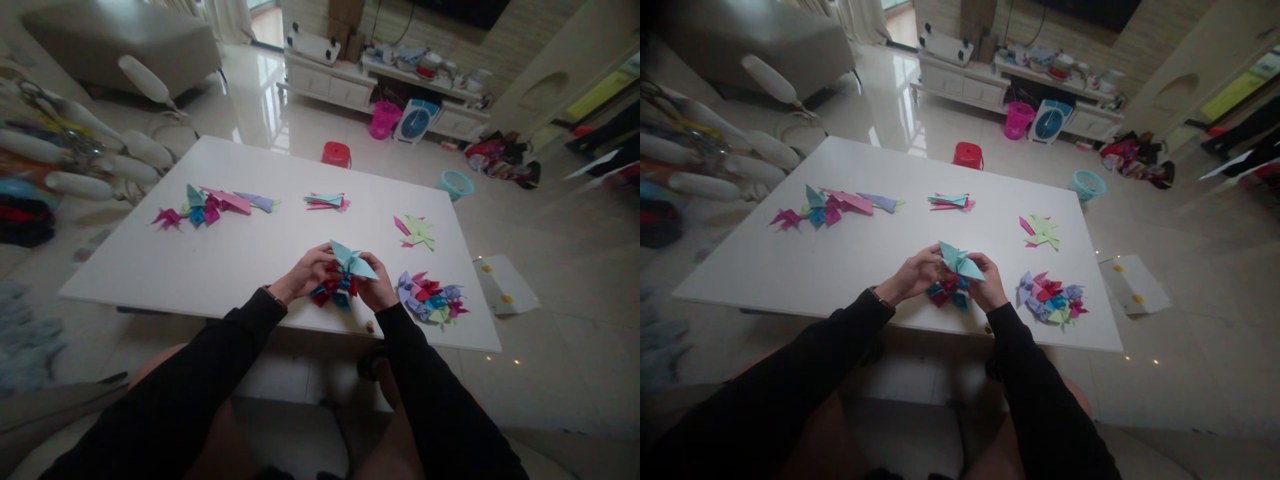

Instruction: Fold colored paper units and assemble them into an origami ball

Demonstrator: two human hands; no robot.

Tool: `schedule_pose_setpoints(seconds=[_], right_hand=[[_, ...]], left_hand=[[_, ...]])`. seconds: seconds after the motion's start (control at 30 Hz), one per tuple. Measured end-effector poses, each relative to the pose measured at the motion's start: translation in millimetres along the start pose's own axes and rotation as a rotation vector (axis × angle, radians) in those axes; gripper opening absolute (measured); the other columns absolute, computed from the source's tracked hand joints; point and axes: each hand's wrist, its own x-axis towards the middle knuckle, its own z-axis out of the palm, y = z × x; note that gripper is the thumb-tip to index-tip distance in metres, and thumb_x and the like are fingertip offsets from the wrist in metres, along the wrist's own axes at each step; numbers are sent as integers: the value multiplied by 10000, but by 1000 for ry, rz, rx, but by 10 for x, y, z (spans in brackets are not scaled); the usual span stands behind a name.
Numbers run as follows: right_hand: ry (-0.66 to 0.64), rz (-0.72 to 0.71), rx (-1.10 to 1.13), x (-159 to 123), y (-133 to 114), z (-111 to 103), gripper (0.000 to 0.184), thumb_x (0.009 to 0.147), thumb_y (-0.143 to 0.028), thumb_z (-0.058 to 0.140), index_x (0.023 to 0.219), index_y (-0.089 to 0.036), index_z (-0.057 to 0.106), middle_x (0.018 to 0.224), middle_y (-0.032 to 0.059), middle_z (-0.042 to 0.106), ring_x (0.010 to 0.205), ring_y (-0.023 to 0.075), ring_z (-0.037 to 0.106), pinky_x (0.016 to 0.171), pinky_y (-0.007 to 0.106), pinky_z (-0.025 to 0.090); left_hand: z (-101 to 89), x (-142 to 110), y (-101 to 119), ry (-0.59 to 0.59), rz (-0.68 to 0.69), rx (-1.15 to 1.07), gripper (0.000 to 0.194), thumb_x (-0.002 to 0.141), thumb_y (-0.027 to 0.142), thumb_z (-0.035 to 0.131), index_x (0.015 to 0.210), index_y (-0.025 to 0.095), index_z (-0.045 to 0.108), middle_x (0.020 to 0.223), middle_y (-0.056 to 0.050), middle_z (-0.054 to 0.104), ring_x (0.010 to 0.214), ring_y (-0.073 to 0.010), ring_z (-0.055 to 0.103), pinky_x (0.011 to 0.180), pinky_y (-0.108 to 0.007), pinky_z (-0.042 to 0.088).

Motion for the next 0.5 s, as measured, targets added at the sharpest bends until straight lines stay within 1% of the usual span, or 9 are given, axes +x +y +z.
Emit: schedule_pose_setpoints(seconds=[0.13, 0.27, 0.4, 0.5], right_hand=[[-26, -4, -6, -13, -9, 7, 400, 611, -438, 907, 819, -245, 626, 763, -22, 690, 634, 151, 624, 606, 282, 539], [-56, 8, -92, 2, -48, -8, 404, 630, -494, 903, 834, -233, 670, 802, 0, 712, 671, 162, 639, 638, 296, 546], [-106, -96, -149, 38, -96, -28, 326, 696, -482, 884, 809, -231, 708, 850, 17, 717, 761, 169, 654, 716, 304, 549], [-168, -149, -223, 46, -126, -50, 260, 751, -457, 857, 804, -238, 726, 860, 20, 712, 809, 179, 655, 772, 325, 547]], left_hand=[[19, 7, -61, 85, 15, 36, 323, 739, 338, 828, 929, 141, 656, 886, -37, 652, 775, -150, 635, 653, -281, 574], [34, 12, -72, 92, 22, 24, 342, 698, 326, 883, 827, 125, 638, 781, -5, 611, 692, -109, 607, 663, -250, 555], [5, 26, -42, 98, 8, 36, 348, 666, 259, 901, 863, 125, 648, 792, -6, 645, 681, -99, 619, 632, -209, 514], [-22, 38, -35, 81, -17, 42, 348, 647, 226, 902, 878, 123, 663, 736, 10, 637, 616, -81, 592, 580, -191, 466]])
